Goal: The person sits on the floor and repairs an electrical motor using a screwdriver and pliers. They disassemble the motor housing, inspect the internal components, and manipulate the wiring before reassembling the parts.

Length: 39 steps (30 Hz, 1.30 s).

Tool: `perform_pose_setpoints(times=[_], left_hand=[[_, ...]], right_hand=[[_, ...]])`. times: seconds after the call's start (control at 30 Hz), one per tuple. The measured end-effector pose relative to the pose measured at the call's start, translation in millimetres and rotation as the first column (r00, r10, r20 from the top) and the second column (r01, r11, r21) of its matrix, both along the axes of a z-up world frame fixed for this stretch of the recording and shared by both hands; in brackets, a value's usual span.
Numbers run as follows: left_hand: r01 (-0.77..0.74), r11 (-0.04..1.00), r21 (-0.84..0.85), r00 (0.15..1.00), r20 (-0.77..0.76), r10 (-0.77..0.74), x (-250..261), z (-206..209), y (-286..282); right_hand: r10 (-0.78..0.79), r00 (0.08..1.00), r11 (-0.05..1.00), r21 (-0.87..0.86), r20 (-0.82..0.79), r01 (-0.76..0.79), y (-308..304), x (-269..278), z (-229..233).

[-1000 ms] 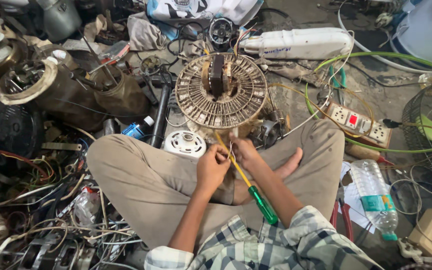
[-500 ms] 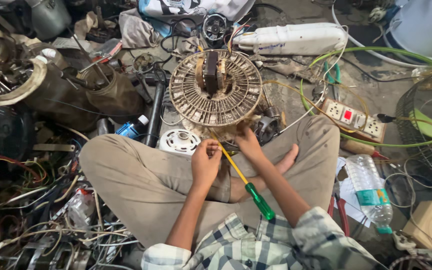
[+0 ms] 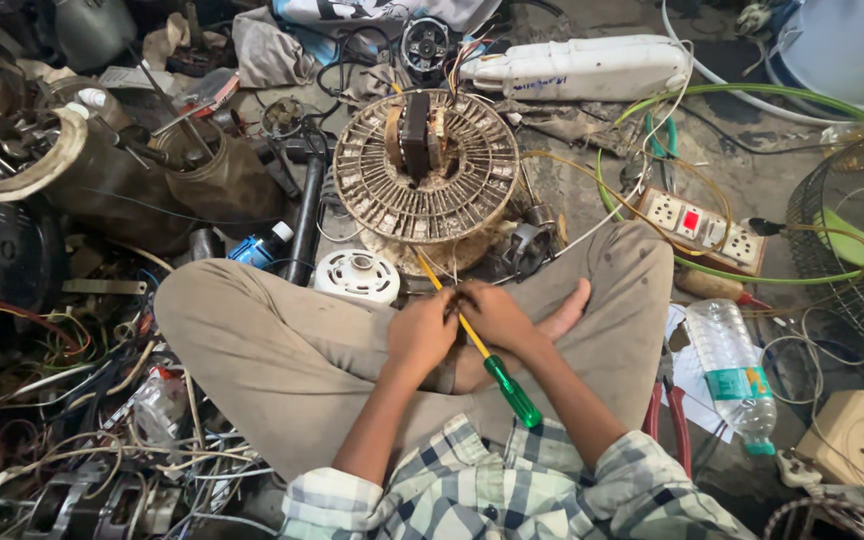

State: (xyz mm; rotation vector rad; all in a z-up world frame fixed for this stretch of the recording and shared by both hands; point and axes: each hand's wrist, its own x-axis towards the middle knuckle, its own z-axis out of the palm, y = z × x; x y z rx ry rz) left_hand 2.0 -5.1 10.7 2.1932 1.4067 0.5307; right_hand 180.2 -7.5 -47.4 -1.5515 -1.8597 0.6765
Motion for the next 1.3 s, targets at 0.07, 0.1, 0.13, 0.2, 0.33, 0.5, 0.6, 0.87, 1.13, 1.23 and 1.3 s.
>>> perform_pose_setpoints(times=[0.07,0.1,0.13,0.2,0.33,0.5,0.6,0.87,1.13,1.23,1.3], left_hand=[[0.004,1.000,-0.007,0.999,-0.035,-0.005,1,3,1],[0.006,1.000,-0.011,0.999,-0.052,-0.007,1,3,1],[0.004,1.000,-0.009,0.999,-0.035,-0.004,1,3,1],[0.000,1.000,-0.008,1.000,0.002,0.000,1,0,1],[-0.049,0.991,-0.122,0.999,0.017,0.052,1,-18,14],[-0.145,0.944,-0.295,0.985,0.045,0.165,3,-28,29],[-0.185,0.940,-0.287,0.981,0.008,0.196,2,-22,21],[-0.197,0.978,-0.071,0.980,0.003,0.198,4,3,10],[-0.241,0.970,-0.032,0.939,0.246,0.242,4,15,8],[-0.269,0.963,-0.016,0.914,0.312,0.260,4,13,9],[-0.280,0.960,0.016,0.897,0.361,0.256,5,11,9]], right_hand=[[0.011,1.000,0.999,0.038,-0.012,-0.010,0,0,-1],[0.016,1.000,0.998,0.057,-0.018,-0.015,0,0,-1],[0.021,1.000,0.998,0.063,-0.012,-0.021,0,0,0],[0.032,0.999,0.997,0.071,0.000,-0.032,-1,-2,6],[0.120,0.992,0.992,0.035,-0.035,-0.119,-3,-2,21],[0.160,0.983,0.985,-0.047,-0.091,-0.164,-3,0,32],[0.253,0.958,0.967,0.046,-0.137,-0.249,-4,0,32],[-0.201,0.973,0.920,0.319,-0.116,0.228,0,1,0],[-0.348,0.805,0.908,0.041,-0.481,0.417,17,23,-15],[-0.363,0.798,0.912,-0.007,-0.482,0.411,15,17,-6],[-0.380,0.799,0.911,-0.036,-0.466,0.412,14,16,-1]])
